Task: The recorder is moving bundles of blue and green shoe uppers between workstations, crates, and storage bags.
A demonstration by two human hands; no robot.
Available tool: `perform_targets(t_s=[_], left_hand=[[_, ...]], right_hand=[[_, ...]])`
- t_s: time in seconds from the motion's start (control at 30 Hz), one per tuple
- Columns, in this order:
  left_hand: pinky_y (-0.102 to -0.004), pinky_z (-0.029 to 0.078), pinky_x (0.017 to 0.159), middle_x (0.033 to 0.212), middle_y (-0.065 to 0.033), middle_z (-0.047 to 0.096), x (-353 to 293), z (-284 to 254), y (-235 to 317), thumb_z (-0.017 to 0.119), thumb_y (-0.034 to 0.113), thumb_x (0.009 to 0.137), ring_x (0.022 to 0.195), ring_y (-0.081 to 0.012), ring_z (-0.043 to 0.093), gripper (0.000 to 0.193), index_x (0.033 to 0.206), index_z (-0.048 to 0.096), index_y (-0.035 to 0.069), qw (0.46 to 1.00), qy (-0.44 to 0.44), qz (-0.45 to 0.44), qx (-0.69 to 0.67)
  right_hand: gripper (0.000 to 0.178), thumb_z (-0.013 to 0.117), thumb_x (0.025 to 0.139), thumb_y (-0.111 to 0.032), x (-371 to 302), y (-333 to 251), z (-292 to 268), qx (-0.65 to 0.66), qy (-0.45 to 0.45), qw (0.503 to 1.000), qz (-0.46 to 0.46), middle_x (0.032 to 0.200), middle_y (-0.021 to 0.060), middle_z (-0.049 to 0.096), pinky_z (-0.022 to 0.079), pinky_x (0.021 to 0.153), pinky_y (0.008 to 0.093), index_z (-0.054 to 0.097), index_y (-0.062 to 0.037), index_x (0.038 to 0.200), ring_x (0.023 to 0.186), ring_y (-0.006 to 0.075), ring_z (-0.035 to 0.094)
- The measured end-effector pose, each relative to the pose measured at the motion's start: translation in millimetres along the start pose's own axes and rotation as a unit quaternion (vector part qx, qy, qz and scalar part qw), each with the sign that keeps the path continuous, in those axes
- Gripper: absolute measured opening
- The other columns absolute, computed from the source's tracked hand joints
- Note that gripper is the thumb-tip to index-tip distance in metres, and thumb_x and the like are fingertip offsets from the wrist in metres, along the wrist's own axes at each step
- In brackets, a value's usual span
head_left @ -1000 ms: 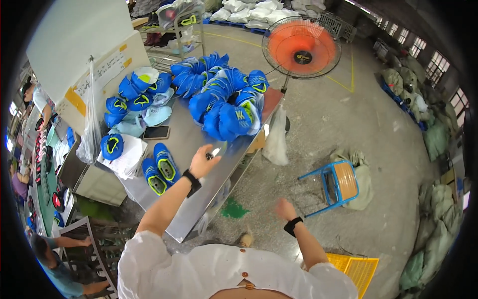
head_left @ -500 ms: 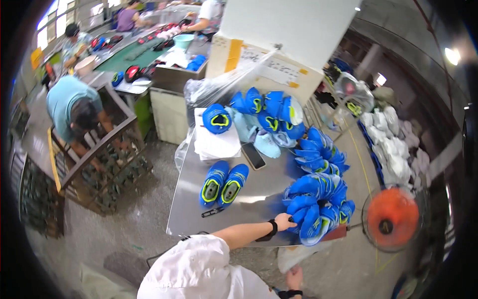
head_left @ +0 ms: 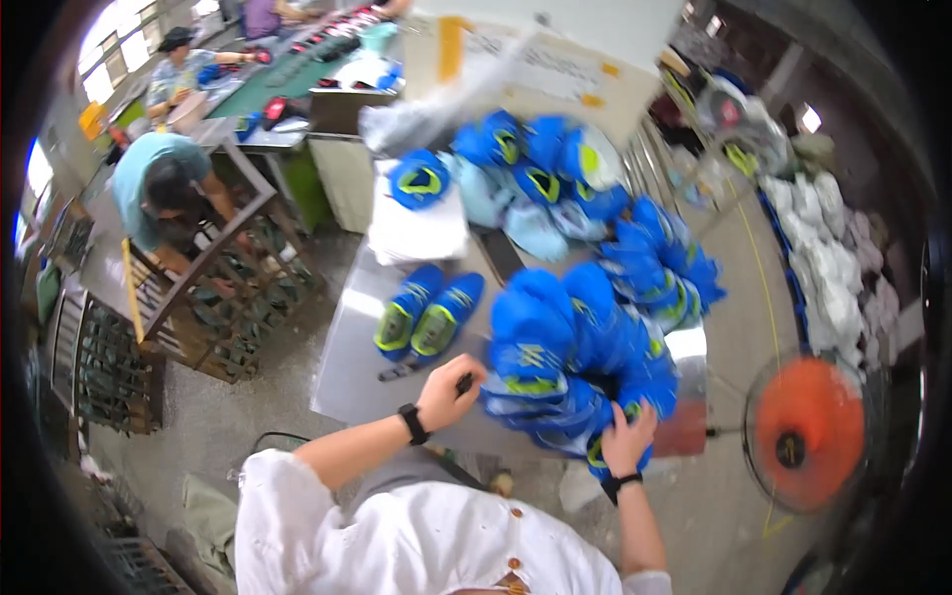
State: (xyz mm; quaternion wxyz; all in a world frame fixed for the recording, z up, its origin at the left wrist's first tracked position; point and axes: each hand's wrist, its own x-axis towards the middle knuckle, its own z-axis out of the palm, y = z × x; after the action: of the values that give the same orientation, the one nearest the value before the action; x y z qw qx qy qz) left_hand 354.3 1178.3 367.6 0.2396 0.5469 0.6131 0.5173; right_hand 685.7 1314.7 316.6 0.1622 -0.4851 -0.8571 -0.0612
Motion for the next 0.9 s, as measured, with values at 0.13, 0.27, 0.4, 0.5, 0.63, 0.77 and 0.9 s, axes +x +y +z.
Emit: perform_targets(t_s=[0.13,0.27,0.4,0.5,0.63,0.77,0.9], left_hand=[[-0.0398,0.048,0.069,0.103,-0.0175,0.051,-70,70,-11,0.064,0.014,0.072,0.080,-0.0361,0.056,0.045,0.113,0.047,0.006,0.986,-0.118,-0.015,0.115],[-0.0462,0.047,0.072,0.112,-0.0241,0.038,-61,126,-37,0.071,0.019,0.065,0.088,-0.0432,0.052,0.081,0.130,0.024,0.008,0.970,-0.004,-0.135,0.202],[-0.0453,0.047,0.072,0.117,-0.0236,0.035,-33,144,-23,0.073,0.014,0.063,0.090,-0.0424,0.051,0.080,0.128,0.027,0.009,0.952,0.053,-0.133,0.270],[-0.0444,0.047,0.072,0.119,-0.0217,0.034,-38,150,-22,0.073,0.012,0.062,0.093,-0.0416,0.051,0.077,0.126,0.030,0.009,0.946,0.104,-0.106,0.289],[-0.0443,0.048,0.070,0.122,-0.0190,0.037,-76,172,-21,0.073,0.015,0.063,0.089,-0.0408,0.054,0.071,0.122,0.034,0.009,0.959,-0.035,-0.068,0.273],[-0.0447,0.048,0.068,0.117,-0.0176,0.045,-64,194,-39,0.069,0.019,0.067,0.083,-0.0388,0.057,0.042,0.105,0.053,0.009,0.947,-0.078,-0.149,0.274],[-0.0435,0.047,0.062,0.087,-0.0166,0.062,-34,175,-53,0.065,0.024,0.072,0.072,-0.0352,0.059,0.020,0.084,0.061,0.008,0.916,-0.123,-0.113,0.364]], right_hand=[[0.037,0.066,0.067,-0.027,45,-25,-23,0.166,-0.021,0.979,-0.114,0.121,0.0137,0.045,0.033,0.094,0.0443,0.061,-0.0149,0.102,0.112,0.0358,0.038],[0.054,0.067,0.067,-0.027,41,23,-23,0.261,-0.071,0.951,-0.151,0.128,0.0118,0.040,0.031,0.097,0.0431,0.052,-0.0123,0.116,0.118,0.0335,0.035],[0.061,0.069,0.067,-0.022,-22,98,-24,0.189,-0.024,0.981,0.023,0.129,0.0165,0.037,0.029,0.097,0.0443,0.044,-0.0079,0.121,0.120,0.0324,0.033],[0.059,0.069,0.071,-0.022,-86,117,-7,0.393,-0.058,0.886,0.238,0.124,0.0190,0.042,0.035,0.093,0.0417,0.042,-0.0018,0.119,0.113,0.0322,0.042],[0.056,0.068,0.074,-0.023,-100,68,1,0.665,-0.122,0.628,0.385,0.111,0.0193,0.050,0.041,0.087,0.0375,0.042,0.0021,0.117,0.098,0.0315,0.052],[0.043,0.069,0.070,-0.017,-56,59,-4,0.506,0.017,0.853,0.124,0.098,0.0183,0.056,0.045,0.078,0.0361,0.049,0.0001,0.104,0.088,0.0302,0.057],[0.035,0.072,0.064,-0.015,24,116,-13,0.421,-0.029,0.889,0.181,0.086,0.0199,0.059,0.045,0.070,0.0388,0.050,-0.0005,0.087,0.080,0.0340,0.058]])
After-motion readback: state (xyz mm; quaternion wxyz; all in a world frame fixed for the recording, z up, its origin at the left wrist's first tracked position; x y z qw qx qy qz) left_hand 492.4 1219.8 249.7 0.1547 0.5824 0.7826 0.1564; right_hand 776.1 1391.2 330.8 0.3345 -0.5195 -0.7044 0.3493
